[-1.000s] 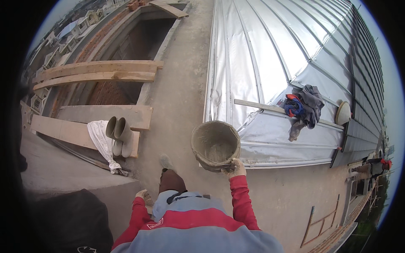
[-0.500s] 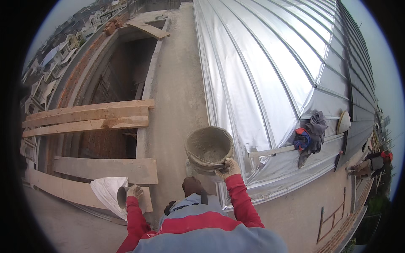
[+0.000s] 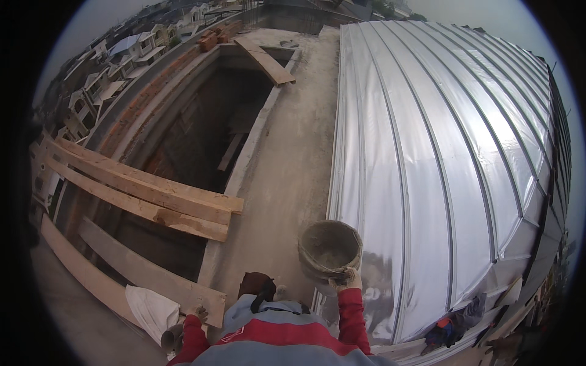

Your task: The person picks up a bucket and walks across a rooftop construction site, then uses both hands to bend a long metal rebar over a wooden plank. The person repeatedly bends the rebar into a curved shape while standing on the roof.

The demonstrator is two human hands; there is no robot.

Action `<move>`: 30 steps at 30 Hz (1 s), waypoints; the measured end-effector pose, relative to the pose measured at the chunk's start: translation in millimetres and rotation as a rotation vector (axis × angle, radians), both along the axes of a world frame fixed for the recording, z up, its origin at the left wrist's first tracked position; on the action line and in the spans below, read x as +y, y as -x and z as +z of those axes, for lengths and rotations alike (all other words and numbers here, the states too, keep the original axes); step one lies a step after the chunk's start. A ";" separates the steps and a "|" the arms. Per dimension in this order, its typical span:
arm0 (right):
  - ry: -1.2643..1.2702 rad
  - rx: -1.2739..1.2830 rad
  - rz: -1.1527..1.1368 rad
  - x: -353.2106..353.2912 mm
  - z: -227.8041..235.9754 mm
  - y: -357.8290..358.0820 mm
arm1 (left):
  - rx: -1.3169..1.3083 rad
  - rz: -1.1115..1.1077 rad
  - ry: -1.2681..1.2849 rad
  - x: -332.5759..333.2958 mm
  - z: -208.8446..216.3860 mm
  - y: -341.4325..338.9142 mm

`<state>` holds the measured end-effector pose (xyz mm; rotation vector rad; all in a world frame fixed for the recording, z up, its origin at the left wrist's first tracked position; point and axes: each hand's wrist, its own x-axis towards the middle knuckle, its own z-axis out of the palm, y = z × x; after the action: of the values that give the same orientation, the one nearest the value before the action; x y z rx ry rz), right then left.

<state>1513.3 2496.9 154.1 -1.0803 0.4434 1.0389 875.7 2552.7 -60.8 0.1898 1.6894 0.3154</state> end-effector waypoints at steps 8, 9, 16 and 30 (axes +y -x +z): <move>0.042 0.028 -0.184 154.0 -43.0 -111.4 | -0.097 -0.290 0.257 186.9 -13.6 -83.6; 0.063 0.053 -0.186 171.6 -42.8 -125.4 | -0.048 -0.284 0.228 232.9 -9.9 -104.0; 0.211 0.087 -0.270 284.3 -27.5 -212.5 | -0.049 -0.253 -0.259 643.1 32.6 -310.2; 0.334 0.064 -0.353 604.4 -55.2 -465.1 | -0.053 -0.646 -0.354 1043.8 24.8 -738.1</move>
<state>1978.4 3101.3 98.9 -1.2104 0.8497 0.7001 1613.8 3596.5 -36.0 0.9552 1.4206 0.1254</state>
